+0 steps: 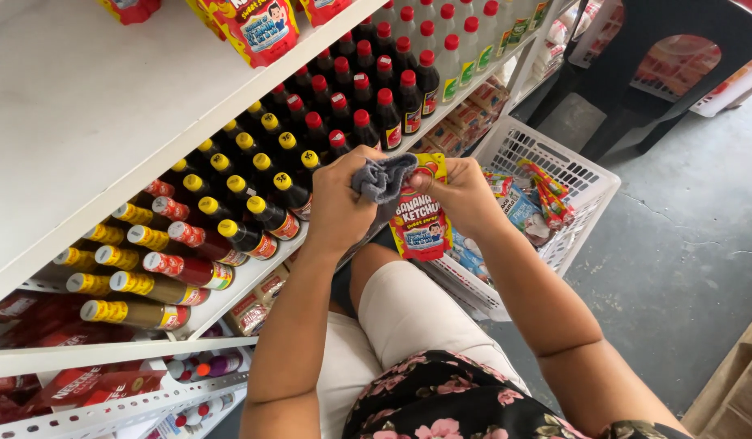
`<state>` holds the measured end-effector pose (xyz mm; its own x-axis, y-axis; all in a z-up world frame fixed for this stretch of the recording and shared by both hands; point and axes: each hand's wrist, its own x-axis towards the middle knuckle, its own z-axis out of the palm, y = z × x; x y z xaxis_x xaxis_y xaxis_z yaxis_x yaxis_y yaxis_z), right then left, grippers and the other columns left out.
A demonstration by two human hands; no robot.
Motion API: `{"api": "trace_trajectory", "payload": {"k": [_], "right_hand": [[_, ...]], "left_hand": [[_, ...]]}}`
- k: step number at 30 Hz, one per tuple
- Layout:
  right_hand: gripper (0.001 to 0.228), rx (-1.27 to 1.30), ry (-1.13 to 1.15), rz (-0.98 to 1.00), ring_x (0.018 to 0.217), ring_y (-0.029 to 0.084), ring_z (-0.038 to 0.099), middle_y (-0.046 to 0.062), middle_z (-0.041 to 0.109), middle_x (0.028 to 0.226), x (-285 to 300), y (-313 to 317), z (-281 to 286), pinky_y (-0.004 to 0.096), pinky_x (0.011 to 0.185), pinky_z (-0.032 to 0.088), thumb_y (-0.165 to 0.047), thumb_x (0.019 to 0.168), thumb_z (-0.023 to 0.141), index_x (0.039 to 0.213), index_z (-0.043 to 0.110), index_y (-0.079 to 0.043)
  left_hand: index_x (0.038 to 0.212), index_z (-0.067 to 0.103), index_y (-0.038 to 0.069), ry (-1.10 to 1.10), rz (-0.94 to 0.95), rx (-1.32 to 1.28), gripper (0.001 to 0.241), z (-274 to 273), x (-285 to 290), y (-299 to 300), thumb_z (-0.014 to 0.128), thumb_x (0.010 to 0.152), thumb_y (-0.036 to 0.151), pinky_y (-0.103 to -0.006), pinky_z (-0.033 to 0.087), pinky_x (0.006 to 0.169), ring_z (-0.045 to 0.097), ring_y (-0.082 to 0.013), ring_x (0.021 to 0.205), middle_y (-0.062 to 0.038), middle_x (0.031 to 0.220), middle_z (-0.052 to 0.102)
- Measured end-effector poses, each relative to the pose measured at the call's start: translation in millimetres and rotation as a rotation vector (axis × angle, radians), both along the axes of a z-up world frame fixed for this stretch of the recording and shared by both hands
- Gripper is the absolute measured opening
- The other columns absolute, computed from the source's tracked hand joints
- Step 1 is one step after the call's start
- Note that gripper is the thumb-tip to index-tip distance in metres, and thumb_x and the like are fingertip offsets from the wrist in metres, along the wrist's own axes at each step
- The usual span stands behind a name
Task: Wiping down ketchup pouches with a cleaning cloth and organizing them on the store shelves.
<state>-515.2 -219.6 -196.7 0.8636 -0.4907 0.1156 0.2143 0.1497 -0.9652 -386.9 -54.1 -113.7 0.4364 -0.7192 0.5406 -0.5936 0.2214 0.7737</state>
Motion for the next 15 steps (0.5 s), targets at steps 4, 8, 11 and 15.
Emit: {"api": "trace_trajectory", "payload": {"k": [4, 8, 11, 15], "right_hand": [[0.027, 0.133, -0.008, 0.056, 0.082, 0.01, 0.067, 0.007, 0.077, 0.095, 3.0, -2.5, 4.1, 0.031, 0.077, 0.058, -0.021, 0.105, 0.07, 0.102, 0.074, 0.005], [0.036, 0.543, -0.083, 0.221, 0.106, 0.019, 0.073, 0.013, 0.074, 0.117, 6.7, 1.5, 20.3, 0.038, 0.099, 0.057, -0.028, 0.105, 0.055, 0.12, 0.068, 0.002], [0.036, 0.606, -0.12, 0.233, 0.11, 0.021, 0.071, 0.013, 0.072, 0.123, 12.5, -4.5, 7.6, 0.038, 0.103, 0.055, -0.023, 0.105, 0.05, 0.125, 0.065, 0.002], [0.029, 0.685, -0.228, 0.28, 0.104, 0.022, 0.071, 0.014, 0.073, 0.116, 16.2, -16.0, -14.2, 0.04, 0.098, 0.055, -0.018, 0.108, 0.051, 0.121, 0.065, 0.004]], "left_hand": [[0.109, 0.069, 0.003, -0.106, 0.108, 0.023, 0.027, 10.6, -5.7, 2.8, 0.065, 0.085, -0.009, -0.0299, 0.056, 0.079, 0.073, -0.0239, 0.087, -0.011, 0.099, 0.073], [0.125, 0.066, 0.009, -0.604, 0.408, -0.219, 0.037, 11.4, -12.2, 1.5, 0.077, 0.089, 0.005, -0.045, 0.052, 0.102, 0.062, -0.0329, 0.12, -0.014, 0.136, 0.059], [0.129, 0.064, 0.01, -0.741, 0.354, -0.199, 0.042, -2.6, -14.5, -9.4, 0.076, 0.089, 0.014, -0.05, 0.047, 0.105, 0.058, -0.0351, 0.127, -0.014, 0.14, 0.056], [0.127, 0.063, 0.004, -0.669, 0.173, -0.093, 0.041, -21.7, -19.0, -19.8, 0.072, 0.09, 0.019, -0.0479, 0.043, 0.106, 0.061, -0.032, 0.125, -0.012, 0.132, 0.061]]}}
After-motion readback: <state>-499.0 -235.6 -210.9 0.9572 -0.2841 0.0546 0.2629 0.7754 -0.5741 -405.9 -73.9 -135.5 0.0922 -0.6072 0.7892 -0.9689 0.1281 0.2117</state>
